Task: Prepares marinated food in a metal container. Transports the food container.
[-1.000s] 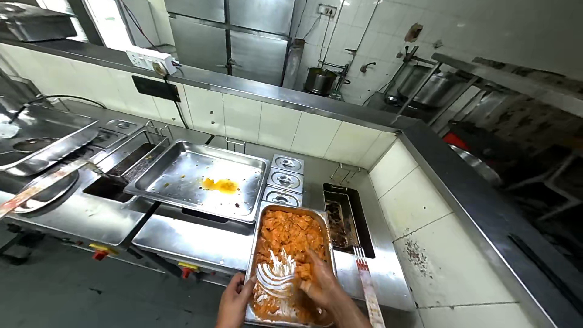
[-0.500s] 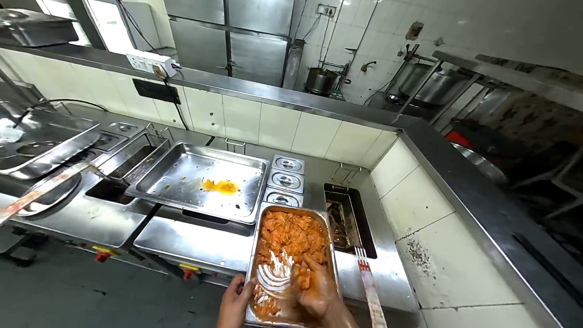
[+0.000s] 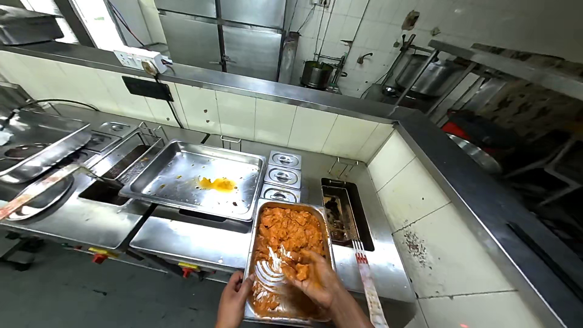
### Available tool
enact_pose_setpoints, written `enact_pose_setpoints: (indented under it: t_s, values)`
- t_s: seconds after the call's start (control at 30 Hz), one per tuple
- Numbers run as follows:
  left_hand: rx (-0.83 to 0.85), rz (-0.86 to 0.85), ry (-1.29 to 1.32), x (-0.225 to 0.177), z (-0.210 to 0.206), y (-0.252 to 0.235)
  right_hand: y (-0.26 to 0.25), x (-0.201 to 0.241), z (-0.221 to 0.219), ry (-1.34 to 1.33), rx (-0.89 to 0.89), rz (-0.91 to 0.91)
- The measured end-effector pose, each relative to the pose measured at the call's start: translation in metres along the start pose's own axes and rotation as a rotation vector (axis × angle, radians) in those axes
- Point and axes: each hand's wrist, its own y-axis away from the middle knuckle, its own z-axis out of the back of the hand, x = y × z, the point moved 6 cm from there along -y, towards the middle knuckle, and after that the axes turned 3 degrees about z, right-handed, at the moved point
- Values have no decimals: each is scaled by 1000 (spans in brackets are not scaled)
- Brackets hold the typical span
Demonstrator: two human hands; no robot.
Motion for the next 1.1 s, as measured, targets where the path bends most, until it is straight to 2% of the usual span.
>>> enact_pose_setpoints:
  t_s: [0.1, 0.17, 0.37, 0.53, 0.63, 0.7, 0.8, 0.9, 1.0, 1.1]
  values:
    - [-10, 1, 15, 0, 1, 1, -3, 2, 7, -21, -63, 62]
    - [-6, 2, 23, 1, 0, 1, -7, -10, 19, -19, -80, 32]
    - [-19, 7, 16, 4, 2, 1, 11, -6, 7, -10, 210, 33]
    - [-3, 6, 21, 4, 0, 0, 10, -10, -5, -154, 131, -19]
    - [-8, 21, 32, 3, -1, 2, 12, -3, -6, -225, 233, -80]
    - [-12, 24, 35, 1, -2, 3, 12, 2, -1, -178, 249, -82]
    - [1, 24, 11, -1, -3, 4, 11, 6, 8, 91, 164, -55]
    - [8, 27, -19, -3, -1, 5, 4, 29, 16, 646, 163, 72]
    - [8, 32, -41, -2, 0, 4, 1, 94, 18, 1302, 125, 225]
    - [5, 18, -34, -1, 1, 4, -26, 169, 20, 1764, 26, 358]
